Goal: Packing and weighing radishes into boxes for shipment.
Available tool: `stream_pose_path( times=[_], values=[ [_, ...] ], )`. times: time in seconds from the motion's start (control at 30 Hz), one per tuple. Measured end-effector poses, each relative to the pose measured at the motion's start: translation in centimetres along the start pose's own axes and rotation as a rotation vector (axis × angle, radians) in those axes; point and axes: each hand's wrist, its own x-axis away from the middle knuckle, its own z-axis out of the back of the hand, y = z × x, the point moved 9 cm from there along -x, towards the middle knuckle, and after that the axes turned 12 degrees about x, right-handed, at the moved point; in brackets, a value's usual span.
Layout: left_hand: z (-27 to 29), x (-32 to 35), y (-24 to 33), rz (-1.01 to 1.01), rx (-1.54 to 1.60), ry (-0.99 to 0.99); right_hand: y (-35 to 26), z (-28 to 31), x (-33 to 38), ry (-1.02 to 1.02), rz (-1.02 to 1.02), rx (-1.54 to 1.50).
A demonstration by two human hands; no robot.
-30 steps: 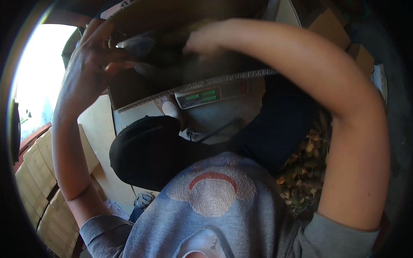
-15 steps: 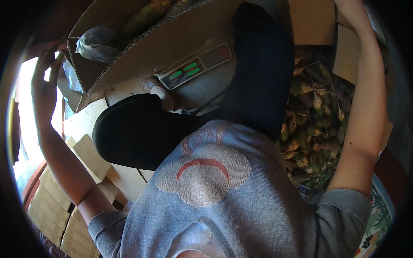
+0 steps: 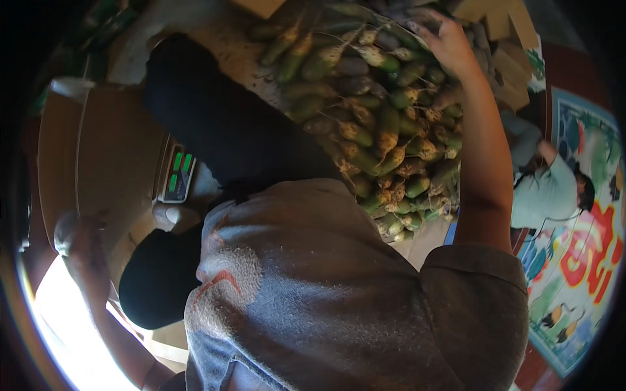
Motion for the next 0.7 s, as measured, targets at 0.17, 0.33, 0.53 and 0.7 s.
stream_pose_path(
  times=[0.17, 0.33, 0.53, 0.7],
  values=[
    [-10.7, -4.2, 2.3, -0.091, 0.085, -0.297, 17.1, -4.9, 14.4, -0.065, -0.334, 0.045],
    [-18.3, -4.3, -0.6, -0.006, 0.012, -0.486, 24.9, -11.3, 26.0, -0.134, -0.553, 0.085],
    [-23.6, -3.4, -3.3, 0.373, 0.059, -0.677, 17.0, -23.7, 32.7, -0.356, -1.052, -0.397],
    [-27.1, -3.6, -6.2, 0.276, -0.007, -0.692, 13.2, -31.3, 31.9, -0.208, -1.023, -0.099]
  ],
)
